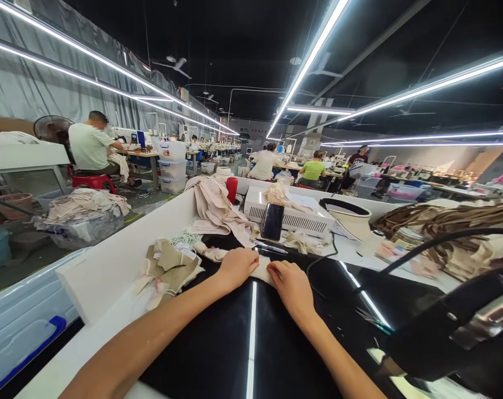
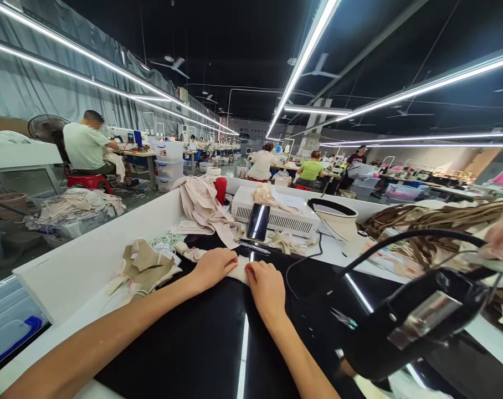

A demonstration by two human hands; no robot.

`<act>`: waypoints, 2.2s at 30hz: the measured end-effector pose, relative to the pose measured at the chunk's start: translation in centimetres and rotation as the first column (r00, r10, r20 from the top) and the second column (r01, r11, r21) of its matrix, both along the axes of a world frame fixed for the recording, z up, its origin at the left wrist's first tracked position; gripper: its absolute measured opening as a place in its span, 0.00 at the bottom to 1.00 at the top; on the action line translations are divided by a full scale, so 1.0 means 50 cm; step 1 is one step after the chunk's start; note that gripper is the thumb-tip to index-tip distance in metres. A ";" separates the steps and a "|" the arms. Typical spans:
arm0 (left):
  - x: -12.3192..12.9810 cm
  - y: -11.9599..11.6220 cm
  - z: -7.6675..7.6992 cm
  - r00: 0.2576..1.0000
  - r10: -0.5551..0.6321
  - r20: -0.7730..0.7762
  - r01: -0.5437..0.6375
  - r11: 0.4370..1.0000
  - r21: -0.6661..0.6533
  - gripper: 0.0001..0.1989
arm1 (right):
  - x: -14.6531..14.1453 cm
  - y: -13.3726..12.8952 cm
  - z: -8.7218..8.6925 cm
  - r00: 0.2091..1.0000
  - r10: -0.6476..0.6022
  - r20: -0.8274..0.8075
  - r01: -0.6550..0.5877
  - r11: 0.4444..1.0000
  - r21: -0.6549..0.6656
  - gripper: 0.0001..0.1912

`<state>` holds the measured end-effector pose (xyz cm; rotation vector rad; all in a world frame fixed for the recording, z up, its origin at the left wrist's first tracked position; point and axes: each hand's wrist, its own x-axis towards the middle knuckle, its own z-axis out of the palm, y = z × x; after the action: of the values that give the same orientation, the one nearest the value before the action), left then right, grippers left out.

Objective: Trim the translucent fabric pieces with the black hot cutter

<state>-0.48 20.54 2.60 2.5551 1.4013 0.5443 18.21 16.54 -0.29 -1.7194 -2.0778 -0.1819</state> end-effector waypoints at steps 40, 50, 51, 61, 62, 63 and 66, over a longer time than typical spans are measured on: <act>0.174 -0.351 -0.035 0.751 -0.653 -0.100 0.661 0.745 0.095 0.11 | 0.280 -0.498 0.015 0.945 -0.138 -0.296 0.107 0.987 -0.119 0.09; 0.237 -0.371 -0.037 0.775 -0.586 -0.238 0.618 0.782 0.088 0.14 | 0.277 -0.490 -0.014 0.914 -0.189 -0.359 0.163 0.982 -0.100 0.19; 0.240 -0.372 -0.040 0.775 -0.578 -0.257 0.616 0.782 0.099 0.16 | 0.277 -0.489 -0.013 0.908 -0.196 -0.370 0.168 0.980 -0.109 0.20; 0.243 -0.376 -0.055 0.769 -0.543 -0.336 0.620 0.761 0.191 0.13 | 0.275 -0.472 0.013 0.823 -0.232 -0.519 0.185 0.973 -0.140 0.09; 0.243 -0.377 -0.054 0.769 -0.540 -0.343 0.619 0.764 0.184 0.12 | 0.278 -0.469 0.017 0.804 -0.236 -0.546 0.197 0.972 -0.129 0.10; 0.243 -0.379 -0.053 0.769 -0.539 -0.344 0.617 0.767 0.176 0.12 | 0.282 -0.466 0.020 0.781 -0.241 -0.576 0.215 0.970 -0.115 0.10; 0.245 -0.379 -0.054 0.773 -0.543 -0.327 0.612 0.775 0.157 0.12 | 0.294 -0.452 0.035 0.690 -0.264 -0.674 0.282 0.956 -0.085 0.11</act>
<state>11.77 1.57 -0.13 3.1536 0.5191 0.2876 32.94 -6.04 1.48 -1.7222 -1.2668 0.3047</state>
